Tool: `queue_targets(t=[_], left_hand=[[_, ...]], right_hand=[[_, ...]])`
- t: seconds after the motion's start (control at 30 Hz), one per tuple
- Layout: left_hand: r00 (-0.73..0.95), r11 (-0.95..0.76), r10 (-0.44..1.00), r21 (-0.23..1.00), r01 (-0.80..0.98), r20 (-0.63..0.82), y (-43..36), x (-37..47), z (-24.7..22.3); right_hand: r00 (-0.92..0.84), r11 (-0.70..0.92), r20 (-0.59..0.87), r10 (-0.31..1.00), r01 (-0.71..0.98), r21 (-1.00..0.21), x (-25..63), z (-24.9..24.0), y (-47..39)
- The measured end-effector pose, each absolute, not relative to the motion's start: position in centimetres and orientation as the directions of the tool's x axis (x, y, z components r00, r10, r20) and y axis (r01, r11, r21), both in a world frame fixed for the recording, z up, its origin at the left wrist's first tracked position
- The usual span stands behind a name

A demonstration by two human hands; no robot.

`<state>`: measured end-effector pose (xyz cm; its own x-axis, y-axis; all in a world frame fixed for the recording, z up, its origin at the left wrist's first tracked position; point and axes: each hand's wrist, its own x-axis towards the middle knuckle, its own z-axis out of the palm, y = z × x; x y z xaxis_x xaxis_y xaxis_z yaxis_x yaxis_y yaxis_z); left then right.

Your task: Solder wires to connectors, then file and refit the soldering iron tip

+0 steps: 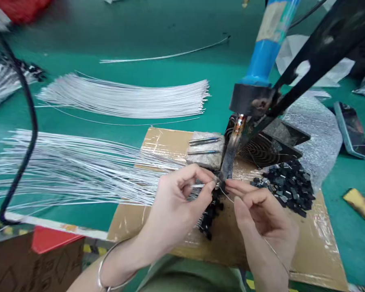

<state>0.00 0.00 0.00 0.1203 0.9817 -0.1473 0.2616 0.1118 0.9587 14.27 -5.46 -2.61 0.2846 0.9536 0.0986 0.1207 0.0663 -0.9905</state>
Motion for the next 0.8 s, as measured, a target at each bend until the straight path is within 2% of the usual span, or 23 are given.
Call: queue_targets(t=[0.8], left_hand=[[0.109, 0.077, 0.988, 0.968, 0.240, -0.106, 0.15, -0.03, 0.11]], right_hand=[[0.289, 0.106, 0.120, 0.950, 0.065, -0.992, 14.23, -2.36, -5.65]])
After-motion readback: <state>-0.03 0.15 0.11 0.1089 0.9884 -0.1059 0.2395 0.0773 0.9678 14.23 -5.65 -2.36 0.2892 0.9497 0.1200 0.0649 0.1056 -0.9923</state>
